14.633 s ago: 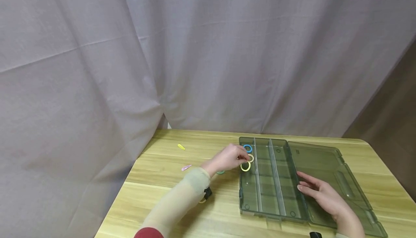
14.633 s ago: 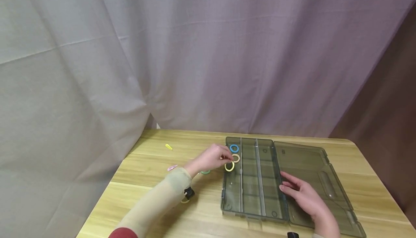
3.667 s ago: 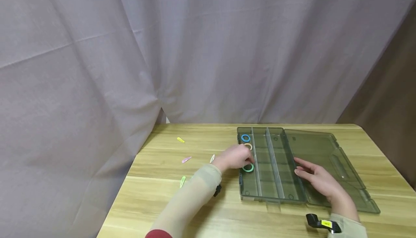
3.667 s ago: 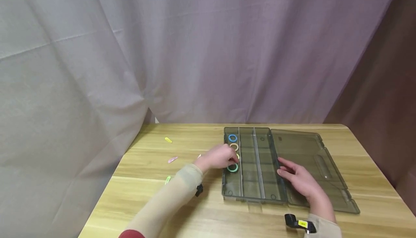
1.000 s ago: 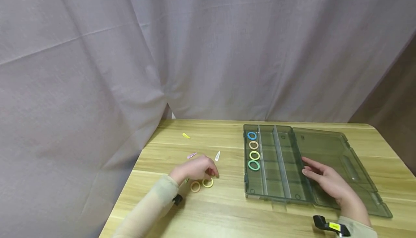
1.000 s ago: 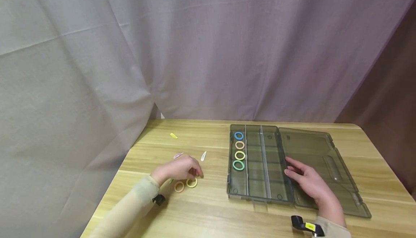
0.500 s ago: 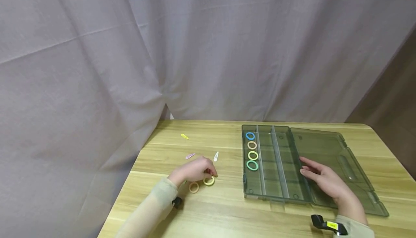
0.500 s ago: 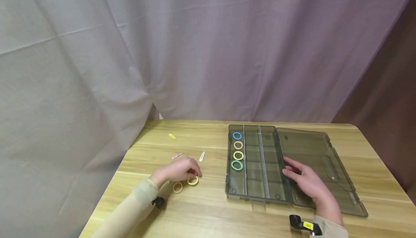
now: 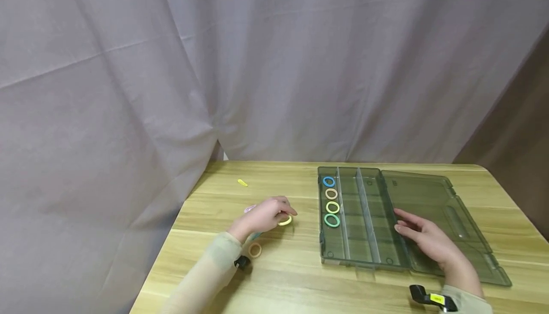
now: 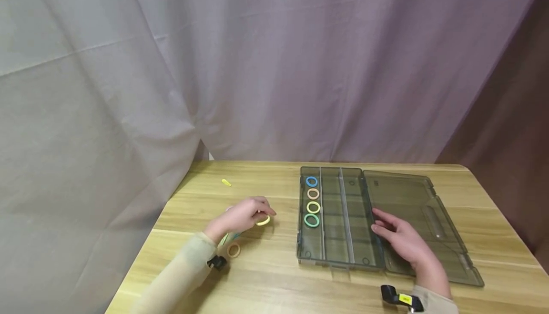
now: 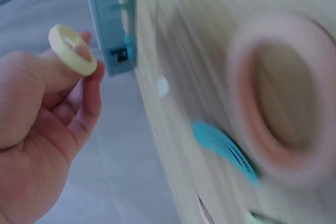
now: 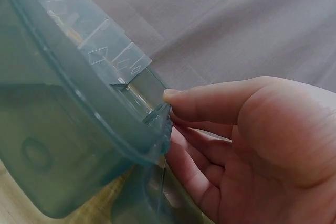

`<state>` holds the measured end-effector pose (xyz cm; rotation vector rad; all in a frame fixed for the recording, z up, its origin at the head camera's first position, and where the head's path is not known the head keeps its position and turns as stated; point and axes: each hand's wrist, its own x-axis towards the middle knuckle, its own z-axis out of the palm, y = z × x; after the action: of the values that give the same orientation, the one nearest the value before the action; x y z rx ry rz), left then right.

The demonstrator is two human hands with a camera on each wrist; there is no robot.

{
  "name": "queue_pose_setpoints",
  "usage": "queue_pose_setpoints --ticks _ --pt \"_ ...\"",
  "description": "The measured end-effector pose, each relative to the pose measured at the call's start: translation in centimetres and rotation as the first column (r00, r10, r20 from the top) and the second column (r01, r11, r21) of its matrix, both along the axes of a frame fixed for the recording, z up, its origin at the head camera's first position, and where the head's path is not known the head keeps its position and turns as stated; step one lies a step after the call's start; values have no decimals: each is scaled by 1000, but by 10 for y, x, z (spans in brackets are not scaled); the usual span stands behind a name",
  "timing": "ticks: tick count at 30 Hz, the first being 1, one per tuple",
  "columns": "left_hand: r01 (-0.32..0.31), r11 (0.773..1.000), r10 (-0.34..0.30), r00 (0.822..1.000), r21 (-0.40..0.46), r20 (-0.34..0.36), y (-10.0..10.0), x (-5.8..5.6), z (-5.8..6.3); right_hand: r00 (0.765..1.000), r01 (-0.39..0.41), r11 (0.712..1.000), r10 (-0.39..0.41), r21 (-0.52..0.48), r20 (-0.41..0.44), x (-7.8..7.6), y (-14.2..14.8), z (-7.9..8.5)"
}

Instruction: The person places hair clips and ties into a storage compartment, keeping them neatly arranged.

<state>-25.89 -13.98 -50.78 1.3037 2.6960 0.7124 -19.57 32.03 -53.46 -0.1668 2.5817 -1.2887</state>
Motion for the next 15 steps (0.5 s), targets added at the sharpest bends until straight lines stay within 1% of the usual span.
queue_pose_setpoints --ticks 3,6,8,11,15 --pt "-36 999 37 999 33 -20 13 -2 4 1000 -4 1000 4 -2 -7 0 0 -1" --pt "-58 995 63 997 84 -52 27 -4 7 1000 -5 1000 5 -1 -14 -1 0 -2" --pt "-73 990 80 995 118 -57 37 -5 9 1000 0 1000 0 -2 -13 -2 0 -2" --pt "-98 981 105 994 165 -35 50 -3 9 1000 4 1000 -4 -1 -12 -2 0 -2" --pt "-126 970 126 992 206 12 63 -1 3 1000 10 1000 -10 -8 -14 0 0 -1"
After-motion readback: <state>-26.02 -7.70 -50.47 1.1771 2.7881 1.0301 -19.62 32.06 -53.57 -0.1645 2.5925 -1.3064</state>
